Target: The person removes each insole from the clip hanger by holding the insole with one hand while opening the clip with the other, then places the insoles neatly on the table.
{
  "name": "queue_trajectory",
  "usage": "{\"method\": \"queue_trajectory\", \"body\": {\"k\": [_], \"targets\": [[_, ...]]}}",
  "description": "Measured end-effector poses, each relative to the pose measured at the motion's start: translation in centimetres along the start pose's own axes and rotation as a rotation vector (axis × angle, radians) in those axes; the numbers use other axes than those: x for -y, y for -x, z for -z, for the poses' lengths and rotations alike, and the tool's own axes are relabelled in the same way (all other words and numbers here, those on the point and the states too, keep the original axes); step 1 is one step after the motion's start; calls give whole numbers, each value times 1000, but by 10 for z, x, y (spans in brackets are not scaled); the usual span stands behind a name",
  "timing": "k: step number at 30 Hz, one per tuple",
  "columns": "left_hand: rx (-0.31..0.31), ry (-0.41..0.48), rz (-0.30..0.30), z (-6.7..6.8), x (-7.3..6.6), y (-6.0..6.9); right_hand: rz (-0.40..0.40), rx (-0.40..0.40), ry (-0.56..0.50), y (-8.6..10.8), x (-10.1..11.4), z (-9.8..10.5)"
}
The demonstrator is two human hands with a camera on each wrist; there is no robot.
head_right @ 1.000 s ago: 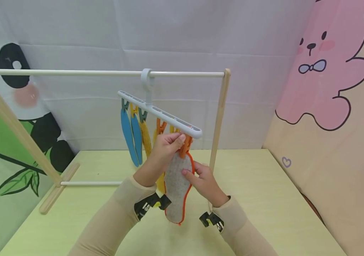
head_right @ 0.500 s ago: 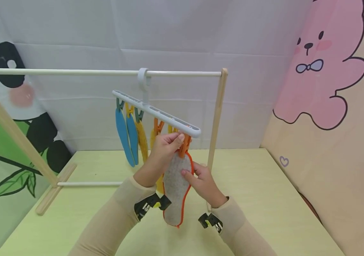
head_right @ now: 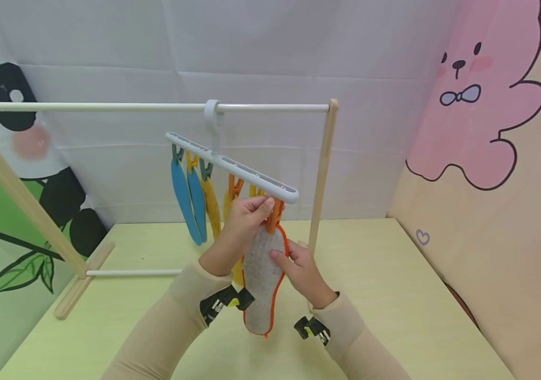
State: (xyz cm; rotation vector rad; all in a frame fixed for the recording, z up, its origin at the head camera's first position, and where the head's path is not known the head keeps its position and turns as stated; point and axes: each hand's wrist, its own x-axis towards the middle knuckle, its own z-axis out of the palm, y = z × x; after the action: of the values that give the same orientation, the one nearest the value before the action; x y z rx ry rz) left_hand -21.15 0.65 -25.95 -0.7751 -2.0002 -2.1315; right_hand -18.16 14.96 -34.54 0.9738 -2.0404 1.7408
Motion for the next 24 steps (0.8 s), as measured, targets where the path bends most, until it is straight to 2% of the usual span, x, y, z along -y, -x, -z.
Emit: {"method": "queue_trajectory", "body": {"k": [12,24], "targets": [[12,-3,-5,0,-1,0,19,-25,-5,0,-2,-1],[9,-20,-11,0,1,0,-8,-39,-26,1,-2,-2]]}}
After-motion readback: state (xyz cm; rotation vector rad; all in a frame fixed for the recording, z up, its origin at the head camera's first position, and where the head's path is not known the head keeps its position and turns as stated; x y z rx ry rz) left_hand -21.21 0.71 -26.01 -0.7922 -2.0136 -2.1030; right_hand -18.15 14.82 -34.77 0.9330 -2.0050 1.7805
